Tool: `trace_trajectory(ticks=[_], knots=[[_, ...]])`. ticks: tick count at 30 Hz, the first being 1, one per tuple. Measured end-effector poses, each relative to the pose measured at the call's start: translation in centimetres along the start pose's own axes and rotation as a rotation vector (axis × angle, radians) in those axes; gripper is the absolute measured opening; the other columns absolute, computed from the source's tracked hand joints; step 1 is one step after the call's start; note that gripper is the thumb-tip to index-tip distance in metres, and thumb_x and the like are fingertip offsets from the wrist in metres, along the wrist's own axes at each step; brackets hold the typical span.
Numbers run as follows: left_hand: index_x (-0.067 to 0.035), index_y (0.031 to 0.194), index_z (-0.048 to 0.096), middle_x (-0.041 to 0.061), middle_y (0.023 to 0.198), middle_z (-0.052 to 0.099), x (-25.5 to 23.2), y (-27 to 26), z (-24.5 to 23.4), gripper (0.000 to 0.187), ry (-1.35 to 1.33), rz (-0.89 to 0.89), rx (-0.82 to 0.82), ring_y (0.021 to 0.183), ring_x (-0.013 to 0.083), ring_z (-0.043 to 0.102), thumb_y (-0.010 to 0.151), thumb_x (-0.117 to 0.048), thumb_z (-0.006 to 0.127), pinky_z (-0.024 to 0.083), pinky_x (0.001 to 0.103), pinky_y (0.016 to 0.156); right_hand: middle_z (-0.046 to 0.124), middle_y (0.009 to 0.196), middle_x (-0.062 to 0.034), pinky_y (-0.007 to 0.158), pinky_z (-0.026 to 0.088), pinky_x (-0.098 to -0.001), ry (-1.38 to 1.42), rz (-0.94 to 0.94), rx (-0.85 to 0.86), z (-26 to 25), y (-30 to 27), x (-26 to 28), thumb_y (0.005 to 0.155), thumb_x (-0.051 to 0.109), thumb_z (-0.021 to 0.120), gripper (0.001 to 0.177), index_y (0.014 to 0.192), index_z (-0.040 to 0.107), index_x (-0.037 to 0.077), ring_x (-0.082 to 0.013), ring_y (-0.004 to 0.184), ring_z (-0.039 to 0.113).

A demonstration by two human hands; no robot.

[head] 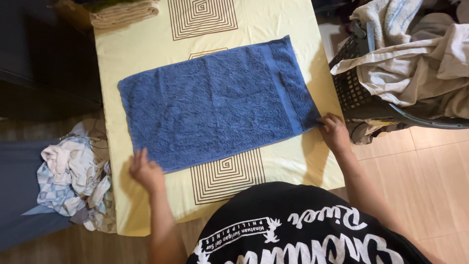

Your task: The person folds a large graphic towel and two smaller towels on a table. They smooth and align each towel, fold them into compact rectangles, and stack them neatly on the table.

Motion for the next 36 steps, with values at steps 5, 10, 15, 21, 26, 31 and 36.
trace_trajectory(ticks=[5, 10, 15, 21, 26, 31, 36], knots=[[-0.014, 0.156, 0.044, 0.017, 0.167, 0.032, -3.9, -1.3, 3.2, 0.054, 0.074, -0.022, 0.296, 0.153, 0.044, 0.024, 0.106, -0.033, 0.049, 0.018, 0.059, 0.12, 0.07, 0.12, -0.013, 0.1, 0.052, -0.0433, -0.025, 0.048, -0.01, 0.7, 0.0, -0.4, 0.083, 0.005, 0.075, 0.023, 0.106, 0.075, 0.007, -0.0353, 0.118, 0.063], [-0.02, 0.164, 0.031, 0.011, 0.172, 0.019, -2.6, -2.4, 2.5, 0.063, 0.233, -0.138, 0.41, 0.157, 0.039, 0.015, 0.106, -0.045, 0.039, 0.012, 0.06, 0.123, 0.069, 0.124, -0.0143, 0.101, 0.052, -0.0438, -0.055, 0.03, -0.075, 1.4, -0.8, -1.8, 0.084, -0.001, 0.069, 0.026, 0.107, 0.075, 0.007, -0.0361, 0.12, 0.063], [-0.018, 0.163, 0.032, 0.01, 0.172, 0.02, -1.0, -1.6, 0.8, 0.066, 0.19, -0.16, 0.404, 0.157, 0.0369, 0.014, 0.104, -0.047, 0.044, 0.009, 0.063, 0.12, 0.068, 0.124, -0.0181, 0.101, 0.052, -0.0434, 0.035, 0.018, -0.092, 2.2, -0.8, -3.3, 0.086, 0.0, 0.071, 0.022, 0.108, 0.072, 0.005, -0.0379, 0.119, 0.063], [-0.012, 0.137, 0.061, 0.019, 0.152, 0.048, 0.5, -3.7, -3.8, 0.075, -0.054, 0.205, 0.331, 0.141, 0.043, 0.04, 0.072, -0.044, 0.08, 0.033, 0.055, 0.112, 0.07, 0.117, -0.0149, 0.098, 0.054, -0.0418, 0.267, 0.066, -0.172, -1.0, 0.7, -2.2, 0.092, -0.003, 0.077, 0.02, 0.109, 0.068, 0.003, -0.0288, 0.112, 0.067], [-0.015, 0.12, 0.073, 0.009, 0.126, 0.074, 1.6, -4.7, -4.8, 0.031, 0.004, 0.002, 0.034, 0.113, 0.0324, 0.068, 0.093, 0.0, 0.066, 0.055, 0.045, 0.1, 0.071, 0.114, -0.01, 0.129, 0.041, -0.0436, 0.641, -0.008, -0.149, -4.4, 4.4, 2.5, 0.103, -0.014, 0.066, 0.015, 0.112, 0.063, -0.001, -0.0203, 0.123, 0.066], [-0.002, 0.121, 0.068, 0.012, 0.114, 0.071, 0.8, 0.2, -6.7, 0.025, -0.764, -0.405, -0.389, 0.097, 0.0197, 0.067, 0.099, 0.005, 0.057, 0.054, 0.032, 0.079, 0.068, 0.121, -0.005, 0.112, 0.053, -0.0366, 0.984, 0.083, -0.111, -9.4, 6.3, 7.0, 0.099, -0.011, 0.064, 0.021, 0.117, 0.064, 0.0, -0.022, 0.131, 0.065], [-0.003, 0.122, 0.055, 0.016, 0.121, 0.069, -2.1, 7.9, -16.0, 0.01, -1.217, -0.398, -0.646, 0.102, 0.0232, 0.076, 0.113, -0.003, 0.051, 0.066, 0.036, 0.083, 0.068, 0.105, -0.0072, 0.117, 0.055, -0.0388, 0.86, -0.133, -0.283, -16.9, 7.0, 9.0, 0.11, -0.01, 0.07, 0.013, 0.12, 0.066, -0.004, -0.0218, 0.11, 0.072]])
Point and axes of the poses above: each hand's wrist, its own y-axis towards the middle knuckle, its own z-axis out of the palm, x = y × z, the point moved 3 cm from there along y, towards the middle knuckle
